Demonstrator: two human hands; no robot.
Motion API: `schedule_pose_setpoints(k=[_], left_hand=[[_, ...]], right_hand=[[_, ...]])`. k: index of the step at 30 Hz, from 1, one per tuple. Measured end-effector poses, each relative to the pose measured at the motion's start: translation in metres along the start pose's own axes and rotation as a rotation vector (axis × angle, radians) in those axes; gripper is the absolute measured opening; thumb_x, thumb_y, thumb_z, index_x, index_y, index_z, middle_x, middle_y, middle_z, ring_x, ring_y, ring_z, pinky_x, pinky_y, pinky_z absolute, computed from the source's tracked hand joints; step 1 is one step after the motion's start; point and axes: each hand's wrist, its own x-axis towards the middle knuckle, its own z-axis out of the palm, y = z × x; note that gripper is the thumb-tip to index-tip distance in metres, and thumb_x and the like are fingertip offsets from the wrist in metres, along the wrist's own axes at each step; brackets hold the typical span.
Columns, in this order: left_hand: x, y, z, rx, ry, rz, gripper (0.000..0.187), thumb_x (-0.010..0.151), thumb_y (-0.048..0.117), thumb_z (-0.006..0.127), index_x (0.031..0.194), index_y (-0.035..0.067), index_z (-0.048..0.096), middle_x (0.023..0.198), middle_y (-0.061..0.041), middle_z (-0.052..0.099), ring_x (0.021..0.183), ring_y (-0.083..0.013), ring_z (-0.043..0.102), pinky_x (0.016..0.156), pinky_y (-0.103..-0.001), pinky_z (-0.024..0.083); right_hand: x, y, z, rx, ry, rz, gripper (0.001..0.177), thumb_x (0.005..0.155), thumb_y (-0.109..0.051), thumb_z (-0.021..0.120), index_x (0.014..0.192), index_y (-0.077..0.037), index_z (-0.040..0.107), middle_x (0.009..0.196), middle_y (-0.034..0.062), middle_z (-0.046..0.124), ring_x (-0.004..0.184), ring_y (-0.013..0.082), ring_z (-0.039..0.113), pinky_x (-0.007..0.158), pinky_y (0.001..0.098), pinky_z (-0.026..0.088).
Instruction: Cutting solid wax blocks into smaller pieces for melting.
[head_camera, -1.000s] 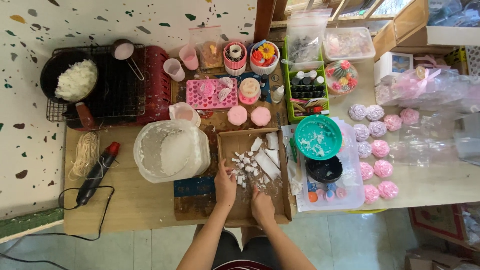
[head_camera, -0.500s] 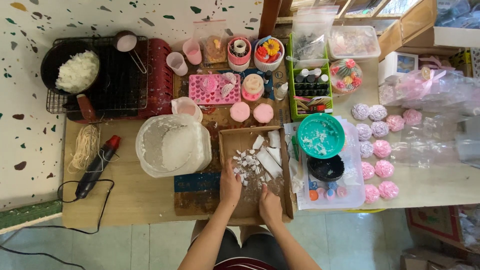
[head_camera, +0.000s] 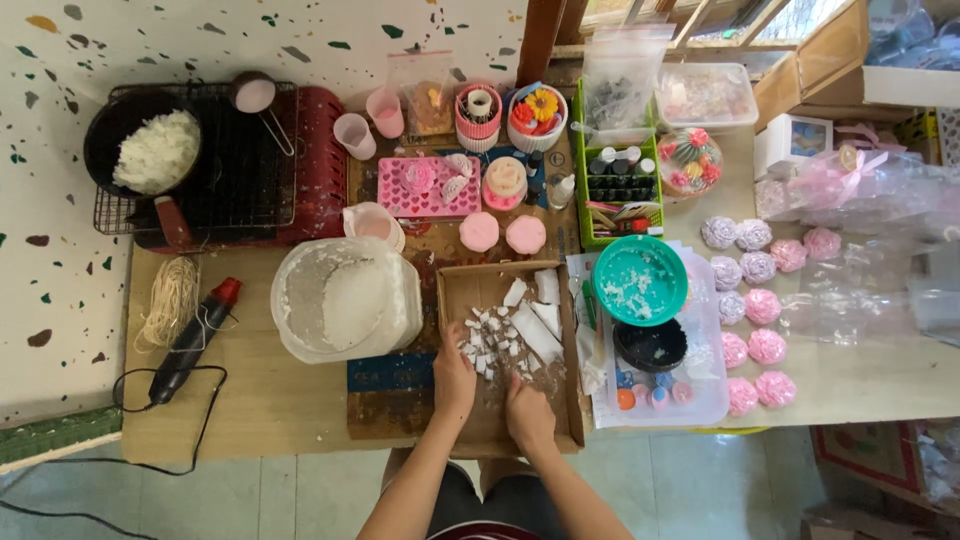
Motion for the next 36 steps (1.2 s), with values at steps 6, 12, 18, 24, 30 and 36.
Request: schedule_pose_setpoints(k=[6, 12, 18, 24, 30, 36], left_hand=[[-0.005, -0.004, -0.002, -0.200, -0.033, 0.017, 0.066, 0.089, -0.009, 0.055, 0.149, 0.011, 0.037, 0.129, -0.019, 0.068, 0.115, -0.0342, 0.070, 0.091, -0.040, 0.059], [0.000, 0.010, -0.029, -0.074, 0.102, 0.027, 0.055, 0.091, -0.011, 0.053, 0.142, 0.009, 0.046, 0.129, -0.021, 0.067, 0.114, -0.0351, 0.069, 0.082, -0.042, 0.059], [0.046, 0.060, -0.003, -0.034, -0.020, 0.240, 0.056, 0.088, -0.001, 0.066, 0.140, 0.004, 0.046, 0.122, -0.020, 0.068, 0.110, -0.0388, 0.067, 0.084, -0.044, 0.057], [0.092, 0.071, 0.048, 0.308, -0.361, 0.203, 0.070, 0.095, 0.016, 0.069, 0.153, 0.003, 0.032, 0.125, -0.030, 0.057, 0.109, -0.0419, 0.061, 0.081, -0.047, 0.056], [0.094, 0.047, 0.086, 0.359, -0.156, 0.406, 0.065, 0.089, -0.002, 0.063, 0.150, 0.004, 0.042, 0.121, -0.026, 0.061, 0.109, -0.0403, 0.062, 0.090, -0.048, 0.054], [0.104, 0.049, 0.083, 0.260, -0.038, 0.591, 0.080, 0.075, -0.016, 0.054, 0.151, 0.004, 0.040, 0.133, -0.026, 0.056, 0.110, -0.0415, 0.063, 0.094, -0.046, 0.055]], right_hand=[[0.001, 0.023, -0.013, 0.046, -0.070, -0.131, 0.077, 0.104, -0.057, 0.032, 0.085, 0.001, 0.078, 0.090, 0.0337, 0.071, 0.092, 0.0521, 0.069, 0.087, 0.0584, 0.054], [-0.017, 0.036, -0.046, -0.045, -0.178, -0.365, 0.063, 0.101, -0.053, 0.032, 0.106, -0.009, 0.077, 0.094, 0.0308, 0.071, 0.091, 0.0503, 0.068, 0.084, 0.0597, 0.053], [-0.004, 0.045, -0.049, 0.164, 0.021, 0.016, 0.072, 0.101, -0.059, 0.034, 0.093, -0.004, 0.078, 0.092, 0.0320, 0.071, 0.096, 0.0522, 0.067, 0.088, 0.0599, 0.052], [-0.043, 0.050, -0.073, 0.023, -0.069, -0.040, 0.072, 0.101, -0.060, 0.035, 0.086, -0.004, 0.079, 0.087, 0.0314, 0.070, 0.094, 0.0513, 0.067, 0.090, 0.0591, 0.052], [-0.042, 0.064, -0.071, -0.133, -0.210, -0.354, 0.058, 0.100, -0.053, 0.038, 0.097, -0.008, 0.075, 0.084, 0.0288, 0.070, 0.085, 0.0499, 0.067, 0.077, 0.0604, 0.053], [-0.017, 0.029, -0.064, -0.280, -0.283, -0.412, 0.064, 0.104, -0.055, 0.044, 0.082, -0.004, 0.075, 0.081, 0.0256, 0.070, 0.083, 0.0461, 0.069, 0.077, 0.0563, 0.055]])
